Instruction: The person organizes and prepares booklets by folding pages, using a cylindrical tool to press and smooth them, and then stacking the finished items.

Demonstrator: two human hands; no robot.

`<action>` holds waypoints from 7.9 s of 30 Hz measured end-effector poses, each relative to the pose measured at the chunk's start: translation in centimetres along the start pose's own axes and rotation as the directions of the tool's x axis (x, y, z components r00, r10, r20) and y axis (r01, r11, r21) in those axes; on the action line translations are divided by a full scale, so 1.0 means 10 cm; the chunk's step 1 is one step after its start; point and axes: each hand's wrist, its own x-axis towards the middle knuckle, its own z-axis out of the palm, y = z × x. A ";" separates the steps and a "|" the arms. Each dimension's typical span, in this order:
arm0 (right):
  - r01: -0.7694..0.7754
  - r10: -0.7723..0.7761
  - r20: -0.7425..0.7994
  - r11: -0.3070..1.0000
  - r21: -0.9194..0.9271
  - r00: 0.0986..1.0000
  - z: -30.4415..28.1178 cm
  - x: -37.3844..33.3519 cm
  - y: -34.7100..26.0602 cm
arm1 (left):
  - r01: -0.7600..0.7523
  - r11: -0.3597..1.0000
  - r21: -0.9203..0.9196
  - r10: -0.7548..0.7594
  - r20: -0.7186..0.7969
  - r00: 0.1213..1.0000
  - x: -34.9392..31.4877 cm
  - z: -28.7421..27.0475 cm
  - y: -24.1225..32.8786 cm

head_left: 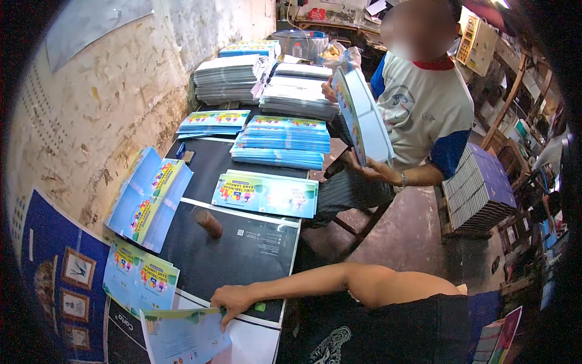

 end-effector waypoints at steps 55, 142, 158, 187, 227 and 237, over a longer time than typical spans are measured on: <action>0.134 -0.154 -0.147 0.982 -0.136 0.977 0.03 -0.01 0.08 | 0.023 0.990 0.137 0.027 -0.349 0.937 -0.58 0.29 -0.17; 0.022 -0.105 0.069 0.682 0.731 0.992 0.29 -0.16 -1.19 | 0.308 0.660 -0.685 -0.248 0.188 0.950 -0.14 0.00 0.66; 0.225 -0.167 -0.271 0.954 0.198 0.948 0.71 0.35 -1.27 | 0.254 -0.484 -0.837 -0.486 0.499 0.718 0.09 -0.95 0.86; -0.157 0.118 -0.433 0.986 -0.056 0.894 -0.55 0.71 0.33 | 0.164 0.089 -0.982 -0.821 0.021 0.571 1.09 0.18 -1.55; -0.103 0.099 -0.713 0.994 0.037 0.694 -0.61 0.73 0.45 | -0.504 0.858 0.102 0.434 0.382 0.816 1.43 0.61 0.04; -0.051 0.074 -0.693 0.997 0.054 0.717 -0.57 0.64 0.50 | -0.541 0.834 0.109 0.474 0.360 0.803 1.42 0.68 0.00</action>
